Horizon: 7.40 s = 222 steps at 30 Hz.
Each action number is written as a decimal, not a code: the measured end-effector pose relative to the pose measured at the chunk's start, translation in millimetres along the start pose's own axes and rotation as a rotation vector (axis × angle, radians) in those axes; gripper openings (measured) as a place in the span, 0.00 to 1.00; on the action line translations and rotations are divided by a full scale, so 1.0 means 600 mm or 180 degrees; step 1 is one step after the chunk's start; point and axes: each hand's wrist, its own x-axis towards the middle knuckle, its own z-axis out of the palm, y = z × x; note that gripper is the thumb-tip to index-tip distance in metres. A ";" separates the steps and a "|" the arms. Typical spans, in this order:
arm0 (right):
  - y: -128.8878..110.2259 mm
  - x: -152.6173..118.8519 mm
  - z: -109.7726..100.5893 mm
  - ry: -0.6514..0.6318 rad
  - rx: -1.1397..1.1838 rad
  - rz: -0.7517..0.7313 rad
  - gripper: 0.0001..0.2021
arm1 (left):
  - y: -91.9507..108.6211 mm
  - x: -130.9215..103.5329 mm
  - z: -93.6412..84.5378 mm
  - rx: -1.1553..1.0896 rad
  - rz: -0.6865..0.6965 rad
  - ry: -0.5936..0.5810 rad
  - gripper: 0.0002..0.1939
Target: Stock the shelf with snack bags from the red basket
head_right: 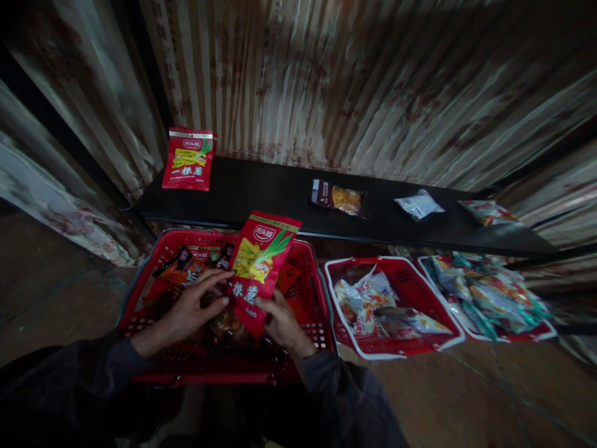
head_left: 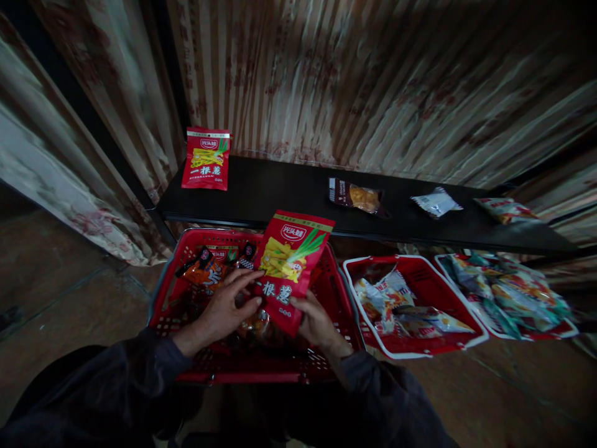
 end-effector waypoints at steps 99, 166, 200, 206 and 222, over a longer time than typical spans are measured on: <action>0.006 0.024 0.013 0.0446 0.0094 -0.0179 0.16 | 0.016 0.017 0.002 -0.2799 -0.1622 0.0411 0.26; 0.017 0.045 0.051 0.0668 0.0364 0.0000 0.16 | 0.003 0.031 -0.048 -0.2770 -0.1485 0.0580 0.28; 0.012 0.037 0.120 0.1279 0.0645 -0.0485 0.28 | 0.009 0.018 -0.046 -0.2110 -0.1157 0.1010 0.20; 0.033 0.032 0.099 0.1218 0.0546 -0.0432 0.32 | 0.001 0.013 -0.033 -0.2012 -0.1281 0.0955 0.20; 0.028 0.010 0.085 0.1537 0.0607 -0.0411 0.26 | -0.017 0.009 -0.007 -0.1519 -0.1313 0.0763 0.19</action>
